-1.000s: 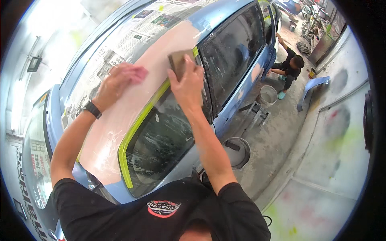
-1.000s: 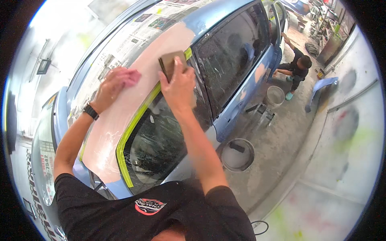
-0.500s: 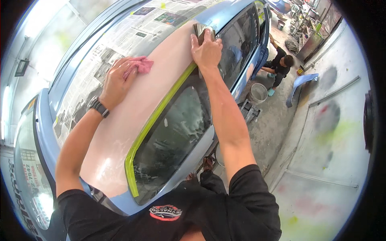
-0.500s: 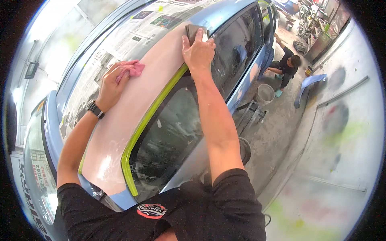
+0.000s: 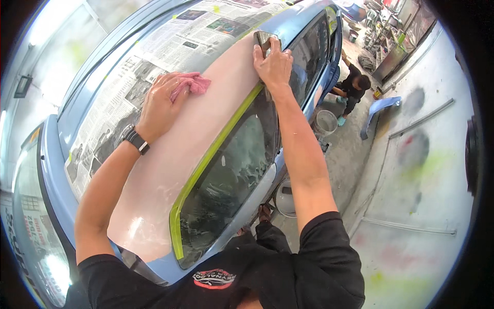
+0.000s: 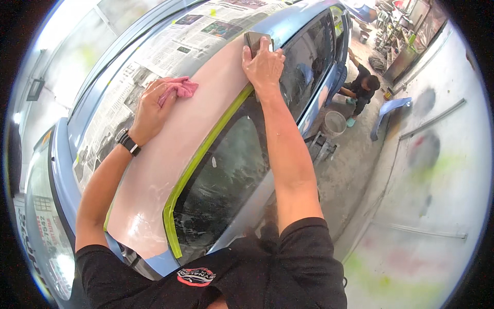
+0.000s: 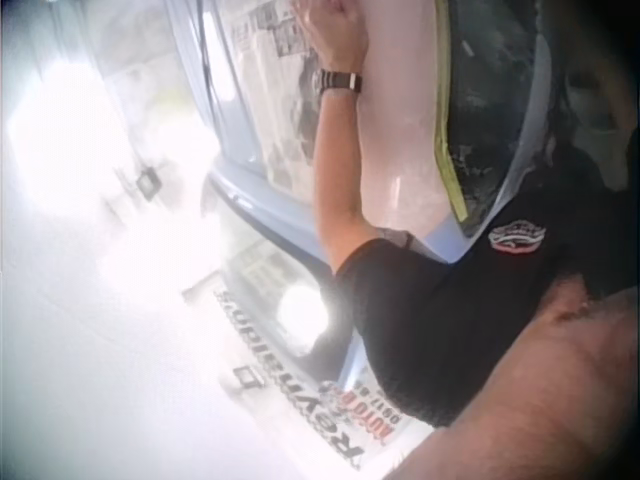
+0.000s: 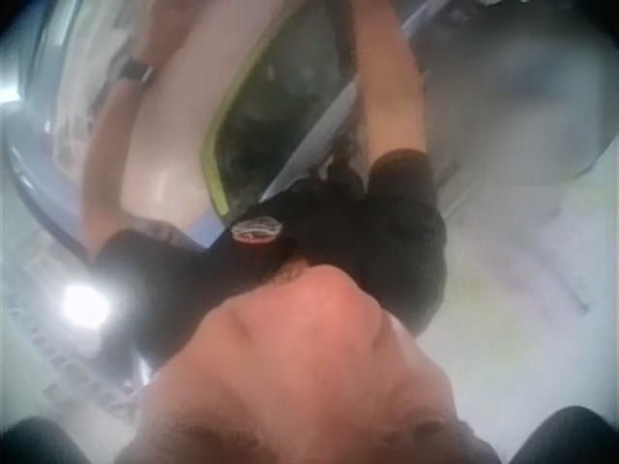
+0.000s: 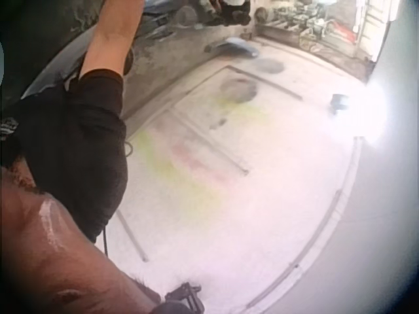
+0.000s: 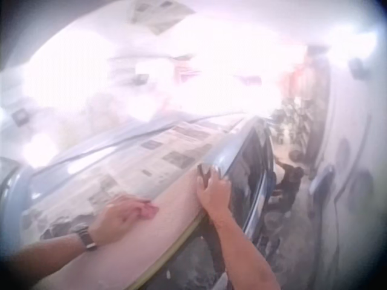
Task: The person sands a car body panel with a sanding block, wipes the surface with a cloth, and rubs the panel by hand. The person also rinses the sanding block in a bucket of water and adjusts the sandpaper.
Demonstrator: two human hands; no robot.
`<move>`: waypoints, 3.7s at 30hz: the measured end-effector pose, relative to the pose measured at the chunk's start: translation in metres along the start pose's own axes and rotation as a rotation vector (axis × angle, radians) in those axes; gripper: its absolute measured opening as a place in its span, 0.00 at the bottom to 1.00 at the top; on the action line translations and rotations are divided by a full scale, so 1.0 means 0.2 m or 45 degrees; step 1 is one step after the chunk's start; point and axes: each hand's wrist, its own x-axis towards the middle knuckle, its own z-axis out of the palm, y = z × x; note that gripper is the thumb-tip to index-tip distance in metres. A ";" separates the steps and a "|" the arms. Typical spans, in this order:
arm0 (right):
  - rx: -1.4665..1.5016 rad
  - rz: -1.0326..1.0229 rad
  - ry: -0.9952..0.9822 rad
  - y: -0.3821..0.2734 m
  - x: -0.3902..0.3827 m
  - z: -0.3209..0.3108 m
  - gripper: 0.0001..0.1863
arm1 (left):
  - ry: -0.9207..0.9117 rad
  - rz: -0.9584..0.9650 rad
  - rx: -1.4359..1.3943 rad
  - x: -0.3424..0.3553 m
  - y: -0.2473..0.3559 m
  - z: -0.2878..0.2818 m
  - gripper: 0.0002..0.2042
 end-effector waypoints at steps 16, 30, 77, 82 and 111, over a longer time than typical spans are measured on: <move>0.133 -0.160 -0.026 -0.46 -0.72 -0.17 0.38 | 0.062 0.009 0.082 -0.05 -0.07 -0.04 0.11; 0.204 -0.344 -0.129 -0.43 -0.75 -0.21 0.42 | 0.134 -0.017 0.137 -0.08 -0.13 -0.02 0.10; 0.086 -0.212 -0.094 -0.13 -0.12 -0.15 0.40 | 0.233 -0.107 0.175 -0.01 -0.08 0.03 0.11; -0.082 -0.253 -0.018 -0.15 -0.24 -0.05 0.42 | 0.221 -0.137 0.160 -0.01 -0.13 0.09 0.09; 0.086 0.001 -0.143 -0.10 0.01 0.01 0.40 | 0.096 -0.169 0.142 -0.03 -0.14 0.04 0.11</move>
